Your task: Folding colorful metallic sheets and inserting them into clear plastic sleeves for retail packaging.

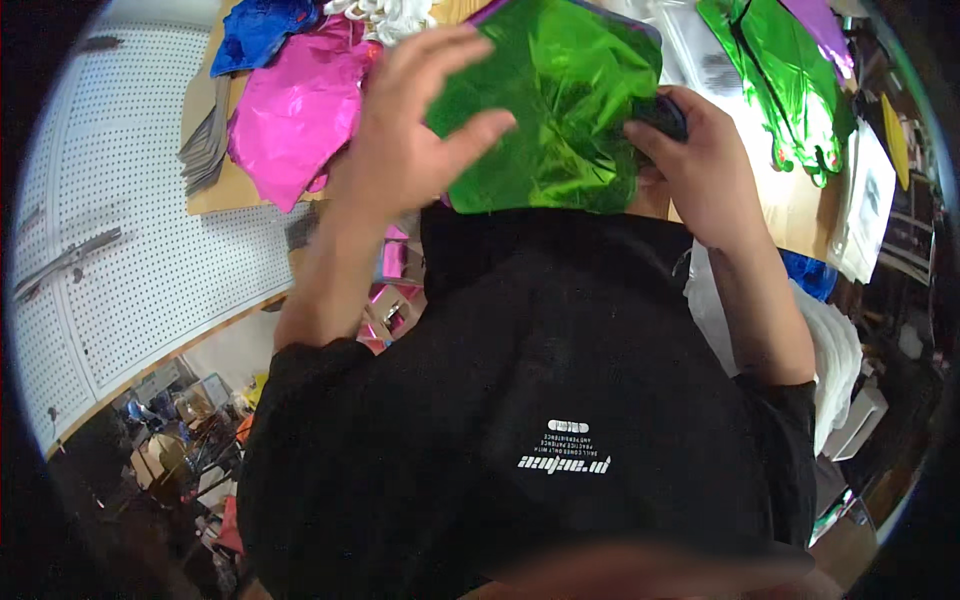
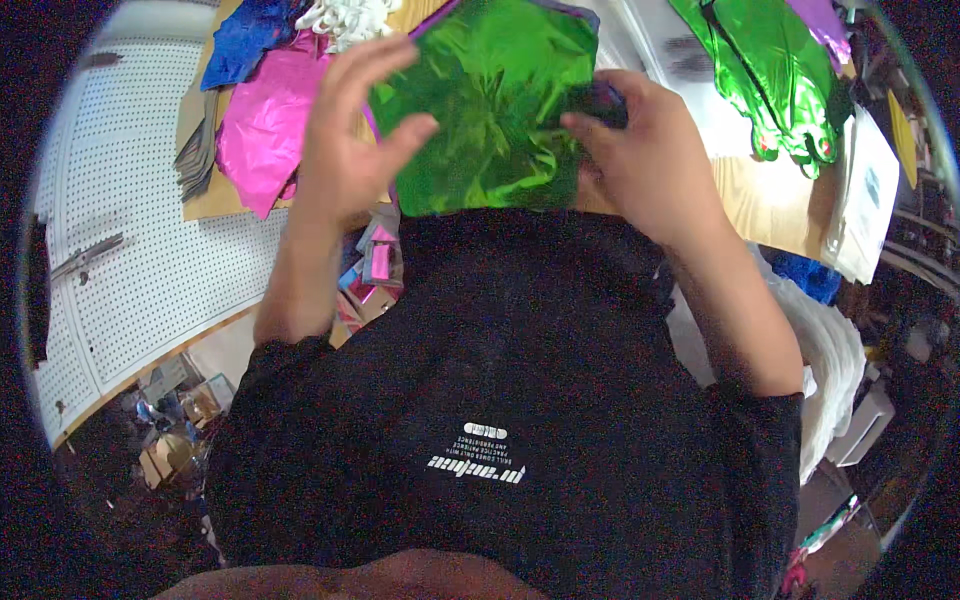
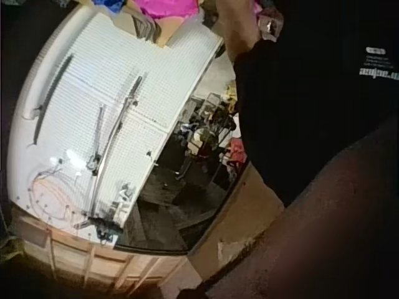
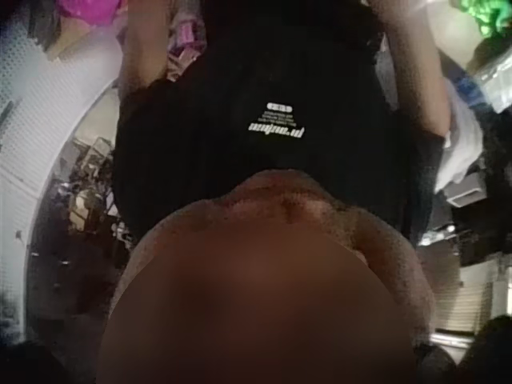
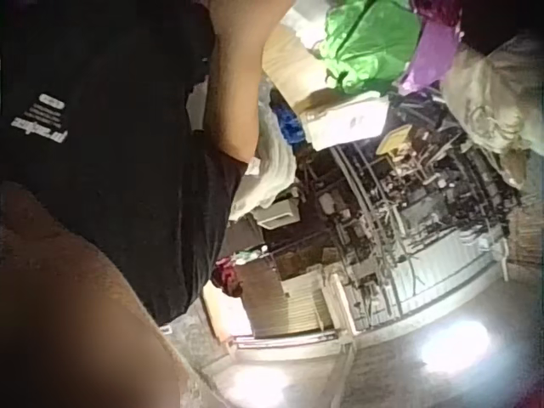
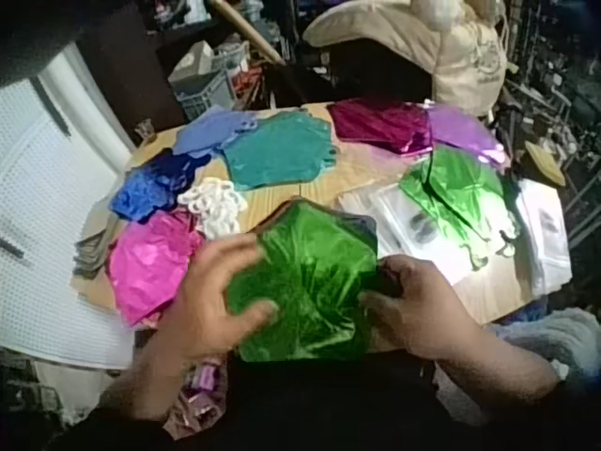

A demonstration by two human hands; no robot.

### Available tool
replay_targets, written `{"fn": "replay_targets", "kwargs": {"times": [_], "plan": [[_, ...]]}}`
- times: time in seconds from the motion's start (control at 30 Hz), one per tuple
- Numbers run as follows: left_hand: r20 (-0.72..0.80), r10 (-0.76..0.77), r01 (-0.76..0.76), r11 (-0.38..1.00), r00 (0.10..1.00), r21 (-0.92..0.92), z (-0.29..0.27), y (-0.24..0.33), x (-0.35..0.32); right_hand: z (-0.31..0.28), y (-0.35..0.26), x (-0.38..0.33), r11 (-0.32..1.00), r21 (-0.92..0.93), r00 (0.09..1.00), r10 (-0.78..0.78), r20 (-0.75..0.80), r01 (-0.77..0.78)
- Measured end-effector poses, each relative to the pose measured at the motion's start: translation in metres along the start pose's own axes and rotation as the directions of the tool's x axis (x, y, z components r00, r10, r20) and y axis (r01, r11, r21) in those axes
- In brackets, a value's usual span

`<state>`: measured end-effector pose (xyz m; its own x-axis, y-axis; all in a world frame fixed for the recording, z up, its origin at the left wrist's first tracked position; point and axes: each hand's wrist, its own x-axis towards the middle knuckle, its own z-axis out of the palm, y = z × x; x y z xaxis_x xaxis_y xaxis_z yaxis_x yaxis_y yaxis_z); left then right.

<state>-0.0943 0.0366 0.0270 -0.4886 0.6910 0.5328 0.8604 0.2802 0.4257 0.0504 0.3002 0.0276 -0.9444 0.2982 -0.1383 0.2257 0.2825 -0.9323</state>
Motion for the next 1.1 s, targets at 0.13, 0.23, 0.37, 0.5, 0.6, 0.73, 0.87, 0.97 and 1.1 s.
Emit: {"fn": "replay_targets", "kwargs": {"times": [0.13, 0.23, 0.37, 0.5, 0.6, 0.73, 0.87, 0.97, 1.1], "plan": [[0.055, -0.331, 0.335, 0.924, 0.942, -0.186, -0.014, -0.008, 0.014, -0.012, -0.013, -0.014, 0.988, -0.114, 0.991, -0.092, 0.099, 0.103], [0.369, -0.487, 0.601, 0.730, 0.792, -0.326, -0.027, -0.010, 0.030, -0.023, -0.024, -0.024, 0.984, -0.138, 0.990, -0.095, 0.109, 0.109], [0.502, -0.462, 0.614, 0.766, 0.731, -0.190, -0.029, 0.004, 0.039, -0.032, -0.026, -0.033, 0.985, -0.069, 0.987, -0.157, 0.035, 0.159], [0.374, -0.402, 0.535, 0.750, 0.836, -0.389, -0.004, -0.032, 0.009, -0.040, -0.021, -0.030, 0.983, 0.126, 0.991, -0.132, 0.006, 0.130], [0.469, -0.450, 0.634, 0.670, 0.760, -0.386, -0.010, -0.030, 0.010, -0.043, -0.005, -0.023, 0.980, 0.194, 0.999, -0.048, 0.013, 0.045], [0.659, -0.532, 0.817, 0.526, 0.532, -0.235, -0.016, -0.024, 0.011, -0.044, -0.007, -0.020, 0.988, 0.105, 0.989, 0.106, 0.101, -0.117], [0.582, -0.543, 0.776, 0.567, 0.605, -0.277, -0.018, -0.015, 0.003, -0.036, -0.003, -0.018, 0.998, -0.047, 0.997, 0.047, 0.069, -0.044], [0.447, -0.413, 0.534, 0.825, 0.794, -0.185, -0.028, -0.014, 0.000, -0.040, 0.009, -0.019, 0.996, -0.029, 0.994, -0.087, 0.063, 0.089], [0.538, -0.163, 0.202, 0.979, 0.827, -0.014, -0.045, -0.016, 0.001, -0.048, -0.011, -0.028, 0.999, 0.042, 0.980, -0.040, 0.194, 0.032]]}}
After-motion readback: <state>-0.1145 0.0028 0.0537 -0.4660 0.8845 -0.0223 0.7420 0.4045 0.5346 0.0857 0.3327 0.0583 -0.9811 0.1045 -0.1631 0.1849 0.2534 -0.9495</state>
